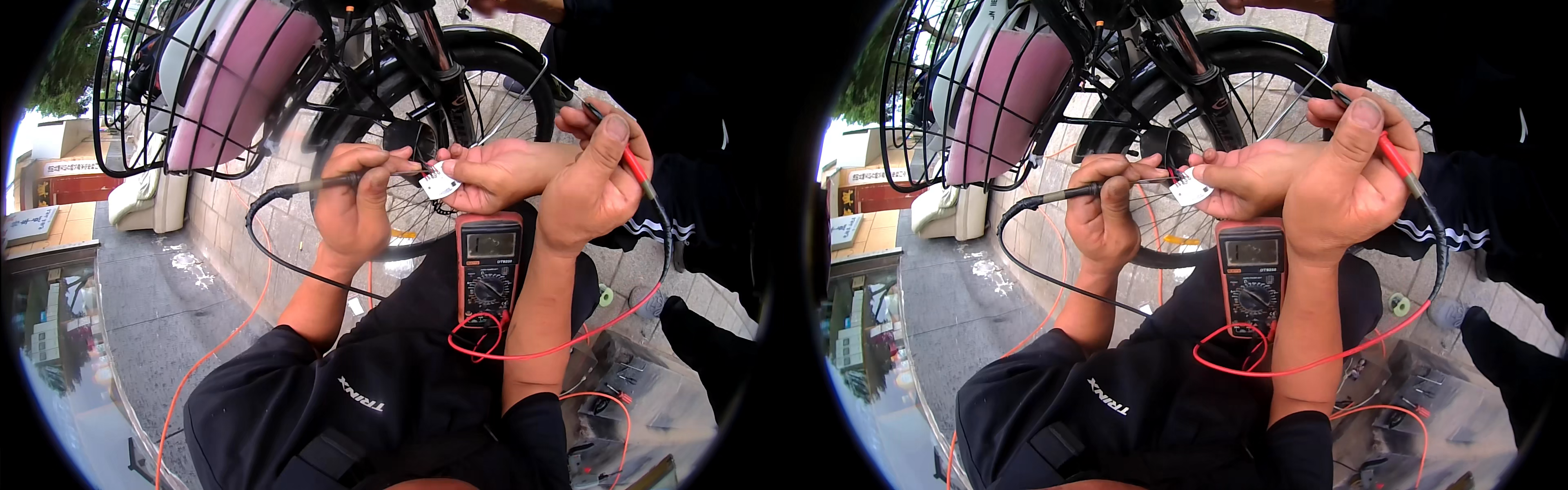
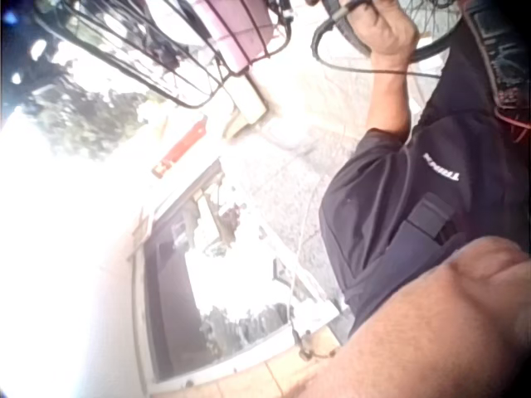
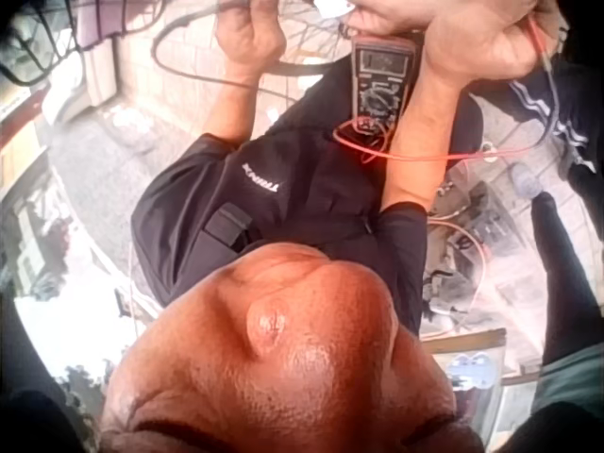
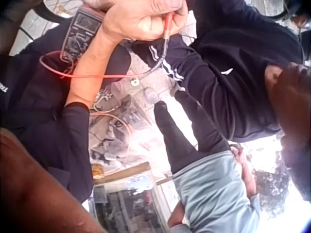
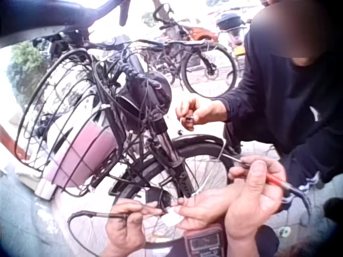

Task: The person uses a multimeter to test the electrical connections of a bicycle's wiring. They hold the multimeter probes against the wires and connector while another person assists by holding the wires steady.

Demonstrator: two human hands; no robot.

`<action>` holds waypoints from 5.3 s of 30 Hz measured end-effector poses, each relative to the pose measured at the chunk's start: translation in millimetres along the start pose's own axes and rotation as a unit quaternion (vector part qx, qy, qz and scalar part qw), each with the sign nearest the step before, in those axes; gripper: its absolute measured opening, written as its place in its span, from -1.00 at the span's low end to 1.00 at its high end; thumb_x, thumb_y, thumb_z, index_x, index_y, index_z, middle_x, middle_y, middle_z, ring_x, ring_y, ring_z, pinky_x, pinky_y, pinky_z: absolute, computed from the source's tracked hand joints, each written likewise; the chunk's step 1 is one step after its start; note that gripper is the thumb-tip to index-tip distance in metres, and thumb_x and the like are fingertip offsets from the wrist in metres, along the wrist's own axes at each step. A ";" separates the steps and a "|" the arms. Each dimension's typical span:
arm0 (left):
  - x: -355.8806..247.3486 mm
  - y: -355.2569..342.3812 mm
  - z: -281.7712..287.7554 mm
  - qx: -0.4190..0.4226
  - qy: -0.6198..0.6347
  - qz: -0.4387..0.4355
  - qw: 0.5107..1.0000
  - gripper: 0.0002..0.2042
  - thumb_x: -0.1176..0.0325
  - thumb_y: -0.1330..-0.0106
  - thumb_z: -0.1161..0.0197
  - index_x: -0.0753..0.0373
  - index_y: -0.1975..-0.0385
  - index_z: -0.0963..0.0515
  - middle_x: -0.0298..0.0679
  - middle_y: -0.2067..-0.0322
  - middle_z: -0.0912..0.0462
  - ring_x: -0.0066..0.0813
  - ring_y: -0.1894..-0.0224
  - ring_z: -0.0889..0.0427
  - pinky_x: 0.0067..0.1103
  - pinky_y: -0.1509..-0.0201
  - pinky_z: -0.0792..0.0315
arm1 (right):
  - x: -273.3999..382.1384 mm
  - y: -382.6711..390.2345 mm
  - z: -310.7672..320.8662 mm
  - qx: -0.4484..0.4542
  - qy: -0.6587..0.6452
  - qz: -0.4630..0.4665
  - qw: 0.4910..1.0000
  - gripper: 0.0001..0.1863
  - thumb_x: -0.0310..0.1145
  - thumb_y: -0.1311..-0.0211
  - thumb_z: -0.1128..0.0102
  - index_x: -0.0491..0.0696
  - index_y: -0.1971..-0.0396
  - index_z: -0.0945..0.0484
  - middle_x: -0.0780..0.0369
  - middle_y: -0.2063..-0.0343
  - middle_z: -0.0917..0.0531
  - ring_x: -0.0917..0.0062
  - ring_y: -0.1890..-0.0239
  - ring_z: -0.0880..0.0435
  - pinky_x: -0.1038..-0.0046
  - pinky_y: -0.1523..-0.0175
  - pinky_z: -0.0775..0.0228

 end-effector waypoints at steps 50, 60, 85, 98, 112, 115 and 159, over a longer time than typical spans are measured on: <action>-7.2 -5.3 -1.4 0.006 -0.032 -0.012 0.999 -0.83 0.40 -0.67 -0.05 0.40 -0.03 -0.44 -0.04 0.17 -0.60 -0.22 0.09 -0.78 -0.26 -0.19 -0.63 | 12.7 16.5 -6.2 0.347 -0.016 -0.007 0.938 -0.85 -0.54 -0.49 -0.22 -0.35 0.14 -0.56 0.14 0.34 -0.74 0.47 0.34 -0.86 0.57 0.25 -0.71; -0.8 -3.0 -3.9 0.020 -0.035 -0.025 0.999 -0.86 0.49 -0.63 -0.07 0.42 -0.03 -0.45 -0.01 0.08 -0.58 -0.31 0.08 -0.77 -0.48 -0.07 -0.64 | 12.8 16.8 -6.8 0.323 -0.029 -0.012 0.946 -0.86 -0.55 -0.49 -0.22 -0.35 0.15 -0.56 0.14 0.34 -0.73 0.50 0.35 -0.85 0.56 0.24 -0.72; -1.2 0.6 -0.4 0.049 -0.069 0.003 0.996 -0.89 0.53 -0.62 -0.07 0.44 0.01 -0.45 0.00 0.09 -0.56 -0.26 0.04 -0.75 -0.41 -0.10 -0.67 | 9.9 4.3 -9.8 0.145 -0.005 -0.073 0.987 -0.76 -0.52 -0.50 -0.28 -0.34 -0.03 -0.63 0.18 0.27 -0.72 0.60 0.29 -0.69 0.57 0.09 -0.55; -8.5 -8.1 -1.5 0.039 -0.079 -0.016 0.996 -0.91 0.54 -0.58 -0.11 0.38 0.03 -0.48 -0.06 0.25 -0.75 -0.24 0.04 -0.70 -0.39 -0.09 -0.60 | -2.3 -28.8 -47.7 0.176 0.047 0.001 0.983 -0.79 -0.48 -0.48 -0.28 -0.27 0.01 -0.63 0.25 0.25 -0.67 0.74 0.26 -0.60 0.65 0.15 -0.46; -5.8 -4.3 2.0 0.058 -0.083 -0.013 0.995 -0.88 0.60 -0.56 -0.11 0.34 -0.01 -0.48 -0.07 0.23 -0.75 -0.24 0.00 -0.69 -0.36 -0.16 -0.58 | -24.4 -19.2 -67.7 0.162 -0.032 -0.114 0.980 -0.74 -0.43 -0.53 -0.29 -0.26 -0.05 -0.57 0.21 0.23 -0.76 0.69 0.22 -0.70 0.65 0.11 -0.52; -7.2 -5.0 1.0 0.055 -0.078 -0.008 0.995 -0.88 0.60 -0.56 -0.11 0.34 -0.01 -0.48 -0.07 0.22 -0.75 -0.24 0.01 -0.69 -0.36 -0.17 -0.58 | -24.3 -21.1 -69.2 0.154 -0.050 -0.130 0.978 -0.74 -0.42 -0.53 -0.30 -0.25 -0.06 -0.57 0.21 0.24 -0.78 0.69 0.24 -0.70 0.66 0.12 -0.51; -7.6 -7.9 2.3 0.053 -0.067 -0.002 0.996 -0.91 0.53 -0.59 -0.11 0.36 0.02 -0.49 -0.05 0.24 -0.77 -0.24 0.03 -0.71 -0.37 -0.14 -0.60 | -43.1 -22.7 -72.9 0.166 -0.015 -0.124 0.978 -0.80 -0.44 -0.50 -0.30 -0.24 0.02 -0.63 0.20 0.31 -0.79 0.67 0.28 -0.74 0.62 0.14 -0.56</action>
Point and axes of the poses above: each hand's wrist, its own y-axis away from the middle knuckle, its own z-axis out of the back of the hand, x = y × z, the point moved 2 cm from there along -y, towards the middle knuckle
